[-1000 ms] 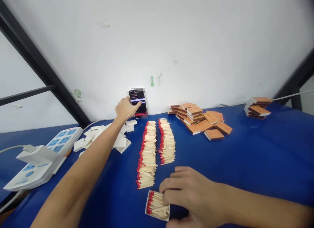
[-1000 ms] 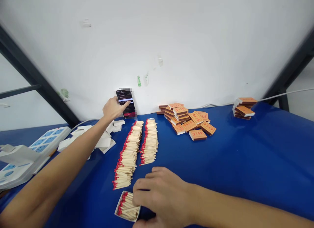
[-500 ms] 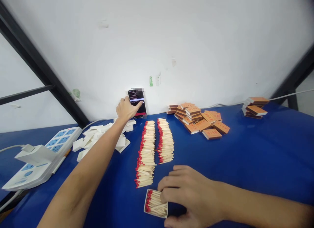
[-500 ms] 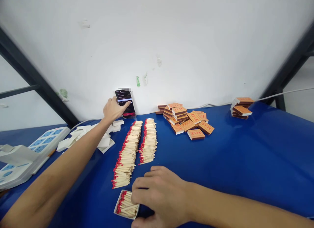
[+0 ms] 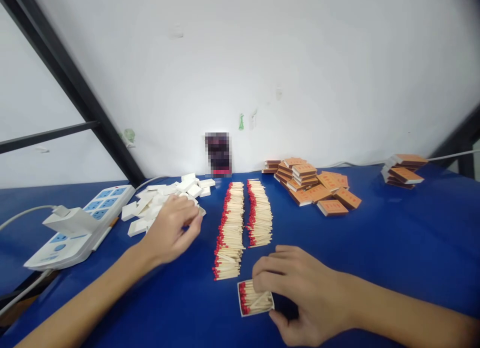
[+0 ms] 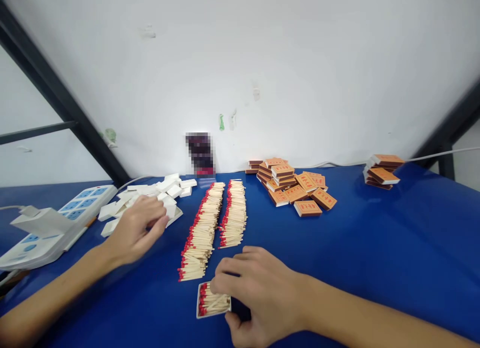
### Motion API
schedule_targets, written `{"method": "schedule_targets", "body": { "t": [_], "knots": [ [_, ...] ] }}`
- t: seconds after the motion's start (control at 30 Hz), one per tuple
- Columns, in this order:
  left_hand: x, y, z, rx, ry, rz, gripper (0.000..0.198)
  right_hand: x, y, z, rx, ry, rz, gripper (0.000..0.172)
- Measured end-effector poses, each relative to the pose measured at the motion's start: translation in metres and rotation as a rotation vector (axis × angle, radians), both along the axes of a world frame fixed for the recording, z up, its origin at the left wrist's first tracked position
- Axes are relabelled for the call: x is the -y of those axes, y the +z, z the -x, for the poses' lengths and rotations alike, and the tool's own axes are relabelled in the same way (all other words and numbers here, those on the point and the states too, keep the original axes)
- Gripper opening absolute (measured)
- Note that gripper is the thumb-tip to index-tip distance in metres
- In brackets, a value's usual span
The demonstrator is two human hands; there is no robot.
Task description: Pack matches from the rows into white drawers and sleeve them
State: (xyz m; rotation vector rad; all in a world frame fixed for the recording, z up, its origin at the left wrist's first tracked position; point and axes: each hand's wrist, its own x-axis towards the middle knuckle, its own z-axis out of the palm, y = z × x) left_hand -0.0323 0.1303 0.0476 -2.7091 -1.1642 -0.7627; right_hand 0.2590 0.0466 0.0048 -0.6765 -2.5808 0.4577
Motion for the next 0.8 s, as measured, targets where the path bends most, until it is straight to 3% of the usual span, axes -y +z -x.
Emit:
{"method": "schedule_targets", "body": {
  "t": [0.13, 0.33, 0.5, 0.7, 0.8],
  "knots": [
    [0.030, -0.015, -0.002, 0.059, -0.158, 0.067, 0.033, -0.003, -0.001, -0.003, 0.016, -0.024, 0.024, 0.034],
    [0.049, -0.029, -0.017, 0.071, -0.305, 0.210, 0.035, -0.010, -0.006, -0.007, 0.017, -0.004, -0.002, 0.054],
    [0.058, -0.034, -0.018, 0.070, -0.405, 0.176, 0.035, -0.013, -0.001, -0.011, 0.042, 0.026, 0.015, 0.058],
    [0.066, -0.031, -0.017, -0.083, -0.314, -0.009, 0.029, -0.013, 0.004, -0.013, 0.087, 0.027, 0.003, 0.054],
    [0.078, -0.032, -0.015, -0.058, -0.210, 0.021, 0.022, -0.013, 0.004, -0.014, 0.089, 0.024, -0.018, 0.051]
  ]
}}
